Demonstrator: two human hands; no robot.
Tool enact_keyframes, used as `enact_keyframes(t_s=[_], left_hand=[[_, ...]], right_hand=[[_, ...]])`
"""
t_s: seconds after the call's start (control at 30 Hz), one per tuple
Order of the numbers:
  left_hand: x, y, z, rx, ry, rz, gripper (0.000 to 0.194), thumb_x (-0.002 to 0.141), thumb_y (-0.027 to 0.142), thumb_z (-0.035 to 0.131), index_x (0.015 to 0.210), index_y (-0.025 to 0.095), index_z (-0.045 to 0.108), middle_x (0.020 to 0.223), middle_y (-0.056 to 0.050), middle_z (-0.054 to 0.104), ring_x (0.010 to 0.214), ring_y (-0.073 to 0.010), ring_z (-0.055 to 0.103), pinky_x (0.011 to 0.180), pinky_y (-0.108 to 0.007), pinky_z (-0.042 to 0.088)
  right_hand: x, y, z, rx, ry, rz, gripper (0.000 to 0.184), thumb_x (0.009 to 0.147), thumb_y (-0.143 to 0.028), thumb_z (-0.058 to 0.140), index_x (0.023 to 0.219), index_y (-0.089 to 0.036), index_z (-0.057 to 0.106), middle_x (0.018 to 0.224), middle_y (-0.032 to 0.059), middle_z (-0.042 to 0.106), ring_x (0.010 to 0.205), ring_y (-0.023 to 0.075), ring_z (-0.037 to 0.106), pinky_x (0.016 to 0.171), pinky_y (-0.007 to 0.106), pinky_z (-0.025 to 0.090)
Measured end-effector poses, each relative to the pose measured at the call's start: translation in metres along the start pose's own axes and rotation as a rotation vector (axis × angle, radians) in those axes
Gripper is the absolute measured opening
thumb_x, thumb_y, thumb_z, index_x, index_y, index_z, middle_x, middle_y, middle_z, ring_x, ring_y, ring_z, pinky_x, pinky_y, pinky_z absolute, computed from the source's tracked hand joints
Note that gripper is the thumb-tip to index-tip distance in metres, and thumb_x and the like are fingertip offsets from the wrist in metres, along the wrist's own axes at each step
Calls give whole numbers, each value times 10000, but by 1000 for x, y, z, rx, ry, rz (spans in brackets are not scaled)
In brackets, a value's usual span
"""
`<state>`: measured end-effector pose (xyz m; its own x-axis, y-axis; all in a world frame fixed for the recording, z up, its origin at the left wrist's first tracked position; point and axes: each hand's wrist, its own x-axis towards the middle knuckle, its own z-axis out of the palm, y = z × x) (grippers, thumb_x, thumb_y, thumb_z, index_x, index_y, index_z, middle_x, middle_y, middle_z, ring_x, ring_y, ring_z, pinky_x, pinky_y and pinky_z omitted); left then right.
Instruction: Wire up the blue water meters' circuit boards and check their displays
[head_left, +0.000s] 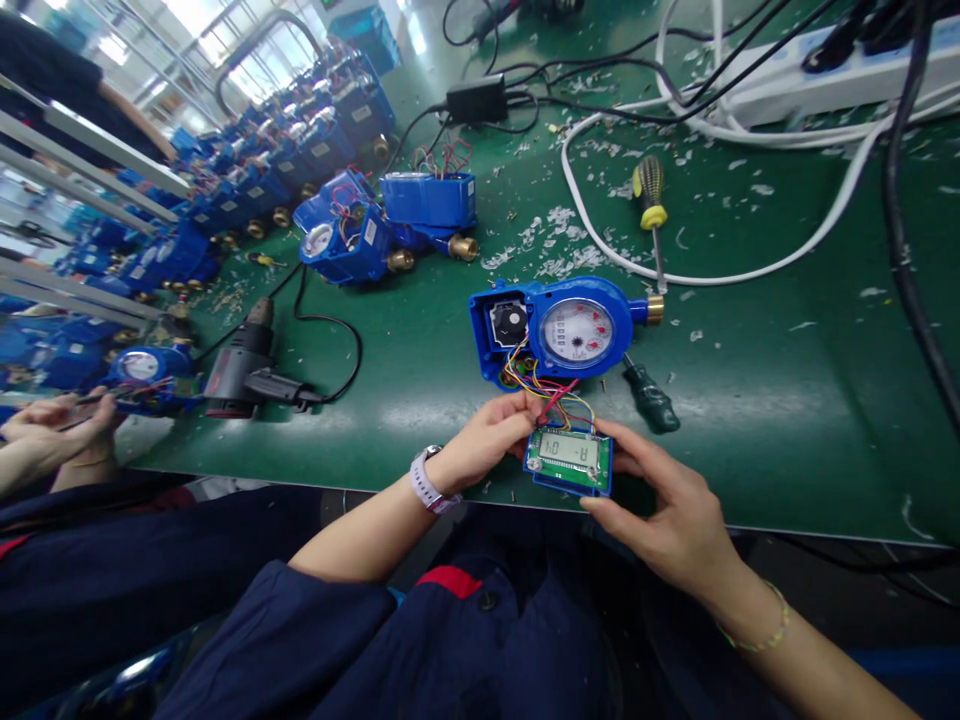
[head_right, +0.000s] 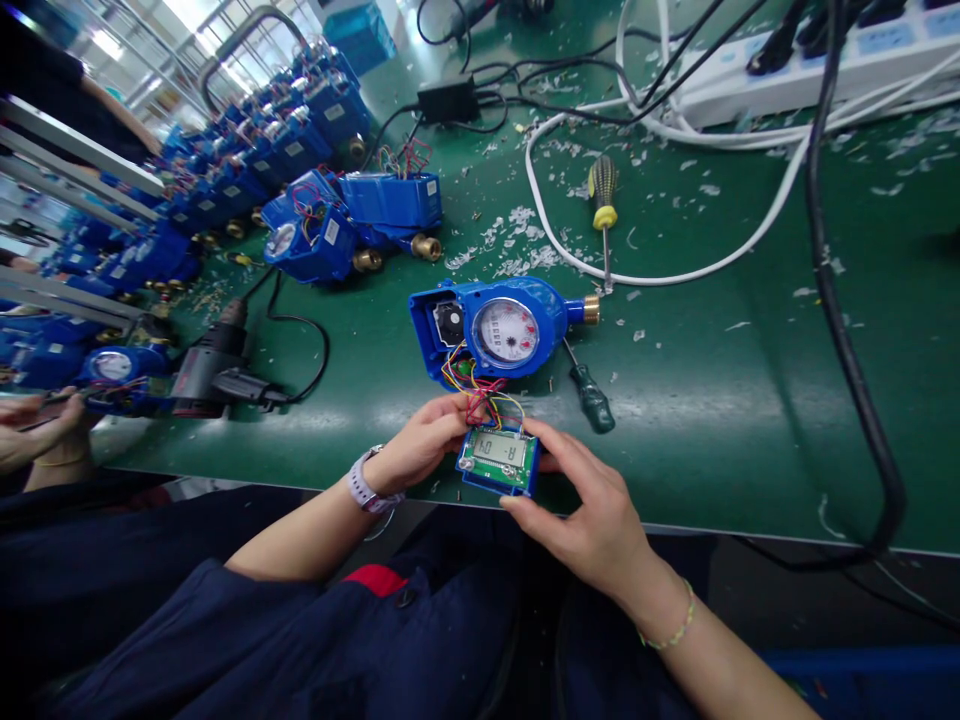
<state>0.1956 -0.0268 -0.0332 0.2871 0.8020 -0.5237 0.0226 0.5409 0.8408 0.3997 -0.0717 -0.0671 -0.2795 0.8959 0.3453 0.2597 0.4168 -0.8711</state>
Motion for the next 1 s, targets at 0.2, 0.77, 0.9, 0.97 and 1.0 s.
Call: enact_keyframes(t_s=[0.2, 0.77, 0.9, 0.97, 1.0], left_hand=[[-1, -2, 0, 134, -46, 163, 262, 849, 287, 549, 1044, 136, 639, 880, -42, 648, 726, -112, 551, 670, -226, 426], [-5, 9, -5, 71, -75, 10, 406, 795, 332, 609, 1160, 155, 637, 817, -36, 659, 642, -100, 573, 602, -204, 452], [-3, 6, -1, 110, -55, 71, 371, 773, 261, 617, 1121, 138, 657, 799, -35, 669, 625, -95, 548, 598, -202, 435], [-2, 4, 0, 114, -66, 104, 390, 753, 212, 613, 1132, 136, 654, 806, -37, 684, 672, -112, 577, 645, -217, 453], [-1, 4, 0, 112, -72, 113, 407, 747, 195, 609, 1148, 139, 648, 817, -38, 692, 695, -118, 591, 668, -224, 462]], right_hand=[[-3, 3, 1, 35, 7, 72, 533, 875, -303, 669, 1369, -207, 493, 1178, 78, 654, 769, 136, 671, 765, 244, 584], [-5, 8, 0, 90, -21, 111, 526, 877, -335, 668, 1357, -191, 510, 1212, 101, 644, 911, 197, 678, 797, 291, 584], [-4, 7, -1, 31, -44, 76, 555, 885, -345, 653, 1387, -187, 477, 1228, 118, 629, 915, 210, 677, 824, 336, 582], [-2, 5, -1, 8, -43, 28, 555, 896, -353, 642, 1394, -182, 467, 1239, 126, 620, 949, 218, 670, 831, 337, 579], [-1, 4, -2, -2, -40, 2, 556, 898, -358, 643, 1394, -181, 466, 1244, 127, 616, 965, 218, 665, 835, 331, 577]])
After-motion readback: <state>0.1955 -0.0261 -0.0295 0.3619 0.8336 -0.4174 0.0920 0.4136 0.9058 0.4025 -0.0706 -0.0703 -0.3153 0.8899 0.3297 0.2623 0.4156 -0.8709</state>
